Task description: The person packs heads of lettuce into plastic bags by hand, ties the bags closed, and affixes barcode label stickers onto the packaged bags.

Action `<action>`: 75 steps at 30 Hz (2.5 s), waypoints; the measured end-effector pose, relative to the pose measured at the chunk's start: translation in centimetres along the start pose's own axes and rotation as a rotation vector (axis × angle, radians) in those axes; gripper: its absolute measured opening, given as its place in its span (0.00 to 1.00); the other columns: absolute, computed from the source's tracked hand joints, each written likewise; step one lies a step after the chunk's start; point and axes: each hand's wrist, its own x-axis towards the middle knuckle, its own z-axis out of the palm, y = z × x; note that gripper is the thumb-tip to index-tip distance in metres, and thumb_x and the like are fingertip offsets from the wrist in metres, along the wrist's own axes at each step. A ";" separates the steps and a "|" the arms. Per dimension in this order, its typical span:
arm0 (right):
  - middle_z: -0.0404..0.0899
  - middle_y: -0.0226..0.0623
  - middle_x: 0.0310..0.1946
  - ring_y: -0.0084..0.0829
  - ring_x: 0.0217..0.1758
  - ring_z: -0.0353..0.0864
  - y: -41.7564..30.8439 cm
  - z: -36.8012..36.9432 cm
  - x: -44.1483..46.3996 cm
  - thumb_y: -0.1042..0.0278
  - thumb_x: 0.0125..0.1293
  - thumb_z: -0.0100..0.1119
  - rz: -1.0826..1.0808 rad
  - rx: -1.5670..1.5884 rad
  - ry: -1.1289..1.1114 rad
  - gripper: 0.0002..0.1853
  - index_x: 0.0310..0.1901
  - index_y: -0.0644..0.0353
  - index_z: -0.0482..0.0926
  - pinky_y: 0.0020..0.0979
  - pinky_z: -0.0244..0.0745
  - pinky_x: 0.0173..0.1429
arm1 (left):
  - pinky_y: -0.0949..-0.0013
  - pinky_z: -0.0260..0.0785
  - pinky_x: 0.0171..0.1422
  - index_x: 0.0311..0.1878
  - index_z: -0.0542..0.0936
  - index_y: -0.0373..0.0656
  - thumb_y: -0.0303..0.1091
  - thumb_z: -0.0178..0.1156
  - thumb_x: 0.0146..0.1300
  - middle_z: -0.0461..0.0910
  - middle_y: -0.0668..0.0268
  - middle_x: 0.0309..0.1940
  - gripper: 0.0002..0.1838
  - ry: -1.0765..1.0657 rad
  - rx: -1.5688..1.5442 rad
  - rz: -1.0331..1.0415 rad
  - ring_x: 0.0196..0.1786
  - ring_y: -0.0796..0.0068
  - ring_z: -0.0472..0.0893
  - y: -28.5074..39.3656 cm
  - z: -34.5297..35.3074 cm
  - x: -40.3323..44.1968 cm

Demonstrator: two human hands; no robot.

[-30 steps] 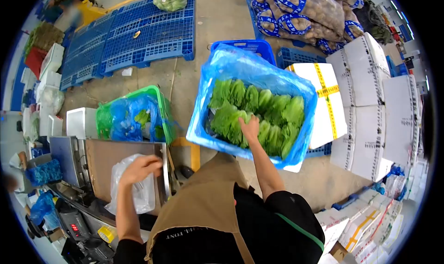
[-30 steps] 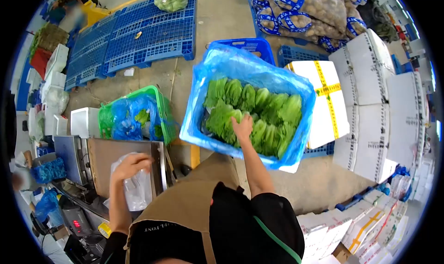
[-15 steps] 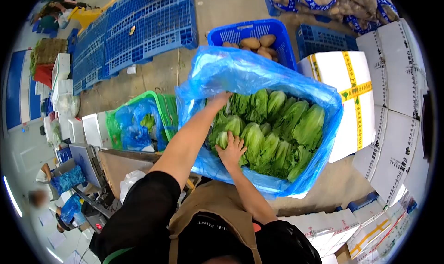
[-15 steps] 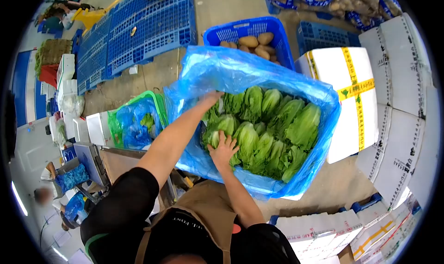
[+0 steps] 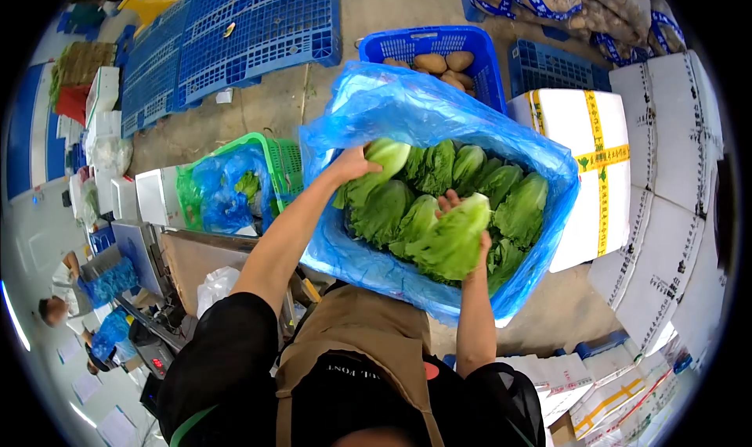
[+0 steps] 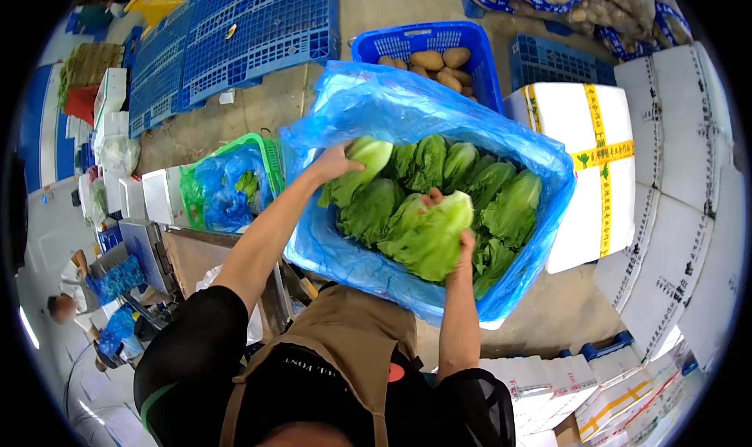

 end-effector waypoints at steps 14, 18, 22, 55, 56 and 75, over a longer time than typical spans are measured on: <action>0.48 0.48 0.72 0.45 0.73 0.51 7.8 14.8 1.3 0.48 0.68 0.41 0.450 -0.045 -0.529 0.27 0.59 0.59 0.68 0.47 0.53 0.71 | 0.61 0.52 0.72 0.72 0.50 0.37 0.37 0.63 0.57 0.58 0.55 0.69 0.45 0.127 -0.854 0.505 0.70 0.62 0.58 0.4 -2.8 -26.0; 0.51 0.48 0.70 0.44 0.71 0.54 15.8 18.9 -1.4 0.49 0.68 0.41 0.737 -0.172 -0.580 0.26 0.59 0.59 0.69 0.46 0.56 0.69 | 0.62 0.48 0.73 0.69 0.56 0.32 0.46 0.59 0.61 0.58 0.51 0.67 0.39 0.537 -0.476 0.467 0.71 0.59 0.57 -5.8 -4.5 -37.1; 0.54 0.48 0.69 0.44 0.69 0.57 24.1 22.5 -4.8 0.49 0.67 0.42 1.044 -0.277 -0.654 0.26 0.59 0.60 0.69 0.45 0.58 0.68 | 0.61 0.51 0.71 0.65 0.60 0.30 0.48 0.56 0.63 0.60 0.49 0.65 0.36 0.865 -0.167 0.313 0.69 0.58 0.60 -10.5 -5.0 -48.2; 0.77 0.41 0.51 0.36 0.49 0.78 53.6 32.4 -13.0 0.54 0.57 0.58 1.793 -1.221 -0.939 0.30 0.60 0.60 0.71 0.36 0.74 0.51 | 0.80 0.53 0.29 0.57 0.75 0.34 0.40 0.57 0.59 0.71 0.75 0.20 0.25 1.400 -1.295 0.469 0.22 0.88 0.63 -25.9 10.2 -62.6; 0.76 0.42 0.52 0.36 0.51 0.77 53.9 32.2 -12.8 0.55 0.56 0.59 1.728 -1.207 -0.940 0.31 0.60 0.61 0.70 0.36 0.73 0.53 | 0.78 0.58 0.34 0.58 0.73 0.34 0.42 0.58 0.60 0.74 0.73 0.25 0.27 1.405 -1.272 0.410 0.27 0.86 0.67 -25.3 10.3 -62.5; 0.77 0.42 0.48 0.35 0.46 0.79 57.6 29.9 -15.1 0.51 0.55 0.64 1.415 -1.003 -0.619 0.30 0.54 0.66 0.73 0.37 0.77 0.49 | 0.68 0.65 0.24 0.68 0.59 0.48 0.53 0.45 0.70 0.74 0.62 0.28 0.30 1.226 -1.850 0.707 0.22 0.68 0.75 -25.0 18.0 -60.0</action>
